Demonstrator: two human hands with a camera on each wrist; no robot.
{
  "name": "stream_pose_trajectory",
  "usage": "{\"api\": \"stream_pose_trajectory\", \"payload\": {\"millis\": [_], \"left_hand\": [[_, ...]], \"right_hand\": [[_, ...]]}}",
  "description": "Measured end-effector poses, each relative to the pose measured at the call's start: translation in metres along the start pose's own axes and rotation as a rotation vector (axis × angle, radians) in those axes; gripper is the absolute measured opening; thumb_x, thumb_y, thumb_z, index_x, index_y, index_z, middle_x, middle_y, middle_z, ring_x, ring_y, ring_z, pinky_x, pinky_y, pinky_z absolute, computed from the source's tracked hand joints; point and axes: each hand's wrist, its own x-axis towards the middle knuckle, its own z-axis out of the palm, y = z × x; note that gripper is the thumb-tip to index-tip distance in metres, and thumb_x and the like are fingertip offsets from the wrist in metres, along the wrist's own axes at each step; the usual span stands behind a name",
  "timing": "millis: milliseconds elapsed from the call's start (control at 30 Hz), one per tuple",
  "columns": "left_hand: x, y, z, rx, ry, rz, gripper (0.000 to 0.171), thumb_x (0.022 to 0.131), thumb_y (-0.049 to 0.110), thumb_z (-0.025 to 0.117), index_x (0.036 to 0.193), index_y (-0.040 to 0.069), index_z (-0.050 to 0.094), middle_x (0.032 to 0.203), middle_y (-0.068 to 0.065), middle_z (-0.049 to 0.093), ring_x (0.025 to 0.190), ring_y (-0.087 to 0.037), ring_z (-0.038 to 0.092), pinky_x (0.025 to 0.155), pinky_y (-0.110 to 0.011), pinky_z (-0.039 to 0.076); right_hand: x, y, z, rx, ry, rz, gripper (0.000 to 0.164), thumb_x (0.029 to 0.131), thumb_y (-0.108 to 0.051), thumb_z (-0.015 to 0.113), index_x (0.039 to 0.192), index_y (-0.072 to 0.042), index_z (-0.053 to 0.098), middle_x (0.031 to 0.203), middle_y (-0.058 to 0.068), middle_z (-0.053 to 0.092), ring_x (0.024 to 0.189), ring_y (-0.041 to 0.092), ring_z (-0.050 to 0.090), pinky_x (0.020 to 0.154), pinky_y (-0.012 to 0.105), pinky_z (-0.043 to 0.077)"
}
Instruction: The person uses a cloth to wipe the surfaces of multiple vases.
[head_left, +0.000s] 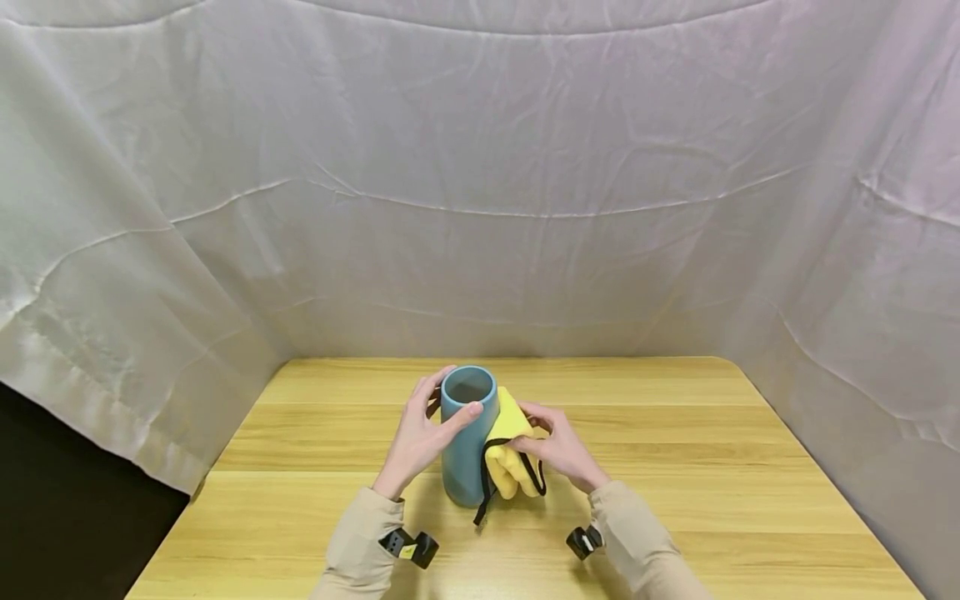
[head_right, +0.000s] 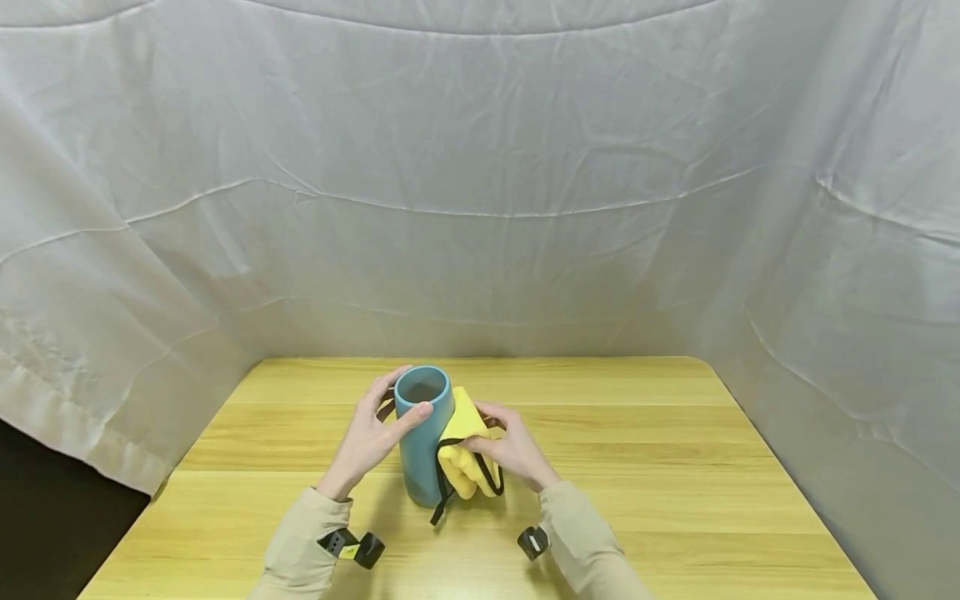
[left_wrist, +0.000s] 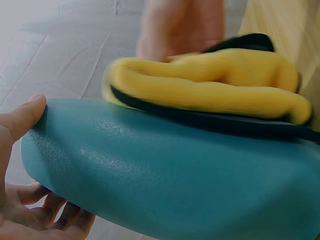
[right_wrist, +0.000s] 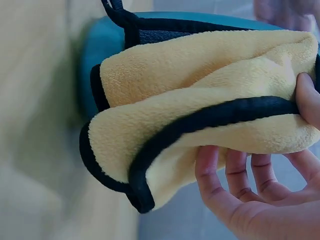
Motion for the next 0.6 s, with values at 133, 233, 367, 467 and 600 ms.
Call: {"api": "stream_pose_trajectory", "payload": {"millis": [133,233,367,467,600], "left_hand": [[0.0,0.0,0.0,0.001,0.003,-0.004,0.063,0.086,0.026,0.08,0.142,0.014,0.054,0.133,-0.01,0.057,0.12,-0.027,0.056,0.113,-0.052,0.043],[0.0,0.0,0.001,-0.004,0.004,0.0,0.063,0.086,0.025,0.081,0.142,0.014,0.054,0.131,-0.01,0.057,0.118,-0.026,0.055,0.113,-0.052,0.043],[0.0,-0.001,0.001,-0.007,0.003,0.006,0.063,0.087,0.024,0.08,0.143,0.014,0.054,0.13,-0.011,0.057,0.118,-0.027,0.055,0.112,-0.054,0.043],[0.0,-0.002,0.001,-0.011,0.003,0.003,0.062,0.087,0.024,0.08,0.143,0.014,0.054,0.129,-0.011,0.057,0.118,-0.028,0.055,0.112,-0.054,0.043],[0.0,-0.002,0.001,-0.014,0.007,-0.001,0.062,0.087,0.024,0.08,0.143,0.014,0.054,0.129,-0.011,0.057,0.118,-0.027,0.056,0.111,-0.053,0.043]], "right_hand": [[0.006,-0.016,-0.003,0.037,0.007,-0.023,0.053,0.087,-0.009,0.075,0.138,-0.01,0.062,0.123,0.018,0.067,0.096,0.009,0.06,0.085,0.031,0.056],[0.01,-0.026,-0.004,0.057,0.006,-0.016,0.055,0.088,-0.011,0.075,0.141,-0.012,0.06,0.125,0.019,0.065,0.097,0.011,0.061,0.081,0.028,0.059],[0.012,-0.032,-0.006,0.054,0.004,-0.011,0.057,0.088,-0.01,0.075,0.142,-0.011,0.058,0.129,0.02,0.063,0.099,0.011,0.062,0.081,0.026,0.059],[0.012,-0.033,-0.006,0.054,-0.001,-0.009,0.057,0.088,-0.009,0.075,0.142,-0.01,0.058,0.131,0.02,0.062,0.1,0.01,0.062,0.081,0.026,0.059],[0.011,-0.031,-0.006,0.037,-0.003,-0.024,0.055,0.088,-0.01,0.075,0.14,-0.01,0.06,0.13,0.019,0.063,0.1,0.009,0.063,0.083,0.027,0.059]]}}
